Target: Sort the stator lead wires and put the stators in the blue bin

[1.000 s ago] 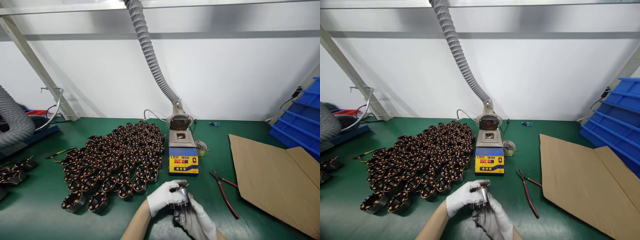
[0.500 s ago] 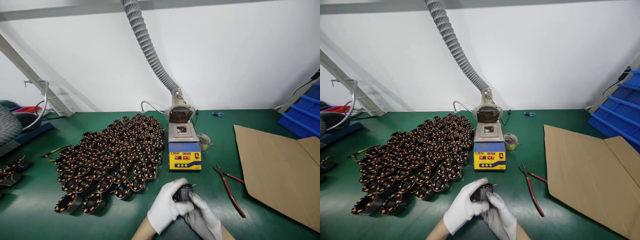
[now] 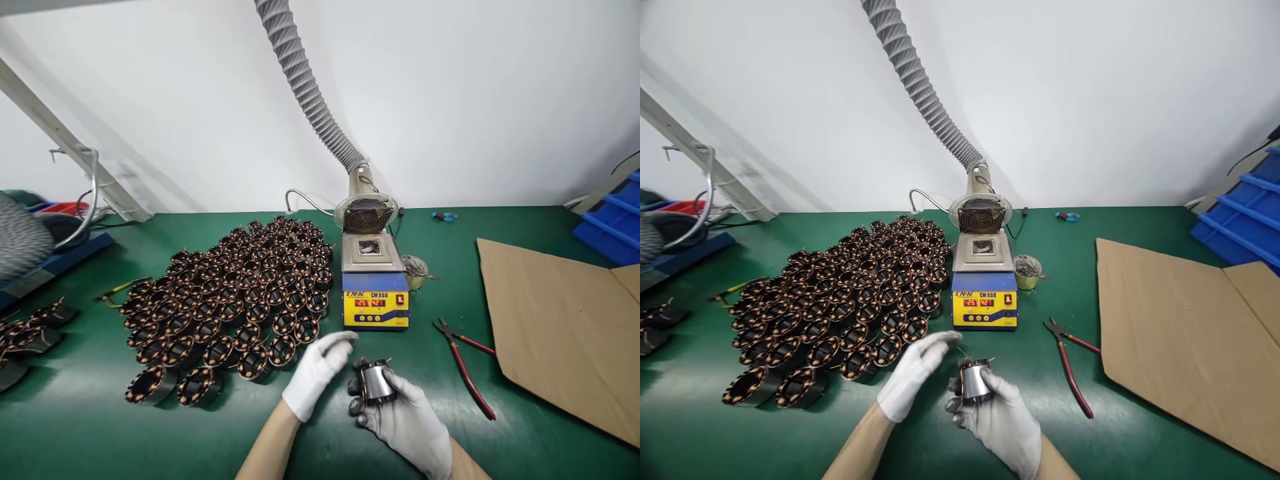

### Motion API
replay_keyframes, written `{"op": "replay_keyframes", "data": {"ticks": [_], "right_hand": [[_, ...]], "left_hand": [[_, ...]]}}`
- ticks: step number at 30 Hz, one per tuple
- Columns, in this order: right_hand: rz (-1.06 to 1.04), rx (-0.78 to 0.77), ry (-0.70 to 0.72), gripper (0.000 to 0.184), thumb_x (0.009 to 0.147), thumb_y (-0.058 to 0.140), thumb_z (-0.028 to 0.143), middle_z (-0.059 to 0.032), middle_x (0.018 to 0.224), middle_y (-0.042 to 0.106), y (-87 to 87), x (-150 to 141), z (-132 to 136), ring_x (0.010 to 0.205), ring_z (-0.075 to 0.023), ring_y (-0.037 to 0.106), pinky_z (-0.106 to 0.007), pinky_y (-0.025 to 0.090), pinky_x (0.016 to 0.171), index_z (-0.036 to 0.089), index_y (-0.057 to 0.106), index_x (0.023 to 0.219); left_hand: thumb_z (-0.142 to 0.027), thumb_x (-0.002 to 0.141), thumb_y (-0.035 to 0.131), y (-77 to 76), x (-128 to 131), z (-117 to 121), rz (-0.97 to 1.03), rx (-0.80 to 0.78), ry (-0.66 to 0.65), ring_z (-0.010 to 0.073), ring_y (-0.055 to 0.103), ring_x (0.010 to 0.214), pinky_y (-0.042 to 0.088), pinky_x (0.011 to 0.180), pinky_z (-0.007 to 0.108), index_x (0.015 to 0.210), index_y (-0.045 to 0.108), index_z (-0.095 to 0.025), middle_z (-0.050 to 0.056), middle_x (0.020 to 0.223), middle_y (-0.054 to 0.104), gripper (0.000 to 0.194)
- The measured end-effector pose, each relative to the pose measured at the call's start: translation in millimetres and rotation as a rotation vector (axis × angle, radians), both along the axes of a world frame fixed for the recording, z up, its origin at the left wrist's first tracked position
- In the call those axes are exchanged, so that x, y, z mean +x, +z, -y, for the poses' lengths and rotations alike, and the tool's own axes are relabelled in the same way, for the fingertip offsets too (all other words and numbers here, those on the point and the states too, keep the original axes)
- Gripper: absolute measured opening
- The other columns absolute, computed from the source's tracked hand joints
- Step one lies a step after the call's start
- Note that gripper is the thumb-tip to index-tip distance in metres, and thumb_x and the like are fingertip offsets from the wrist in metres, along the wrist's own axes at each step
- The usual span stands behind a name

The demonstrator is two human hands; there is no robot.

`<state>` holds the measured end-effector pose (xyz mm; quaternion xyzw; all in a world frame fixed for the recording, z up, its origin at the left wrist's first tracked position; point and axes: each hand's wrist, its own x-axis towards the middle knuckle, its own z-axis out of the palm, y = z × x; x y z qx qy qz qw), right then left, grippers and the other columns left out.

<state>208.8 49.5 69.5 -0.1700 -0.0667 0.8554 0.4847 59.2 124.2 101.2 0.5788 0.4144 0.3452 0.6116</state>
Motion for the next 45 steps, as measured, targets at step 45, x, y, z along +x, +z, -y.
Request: {"op": "replay_keyframes", "data": {"ticks": [45], "right_hand": [[-0.063,-0.048,-0.039,0.039,0.075,0.061,0.044,-0.0084,0.091,0.068,-4.8,0,-2,0.080,-0.0212,0.062,-0.031,0.042,0.071,0.017,0.061,0.103]], "left_hand": [[-0.035,0.062,0.075,-12.0,14,0,0.451,-0.357,0.371,0.0147,0.063,0.074,0.047,0.080,0.026,0.087,0.065,-0.014,0.004,0.074,0.068,0.034]]}}
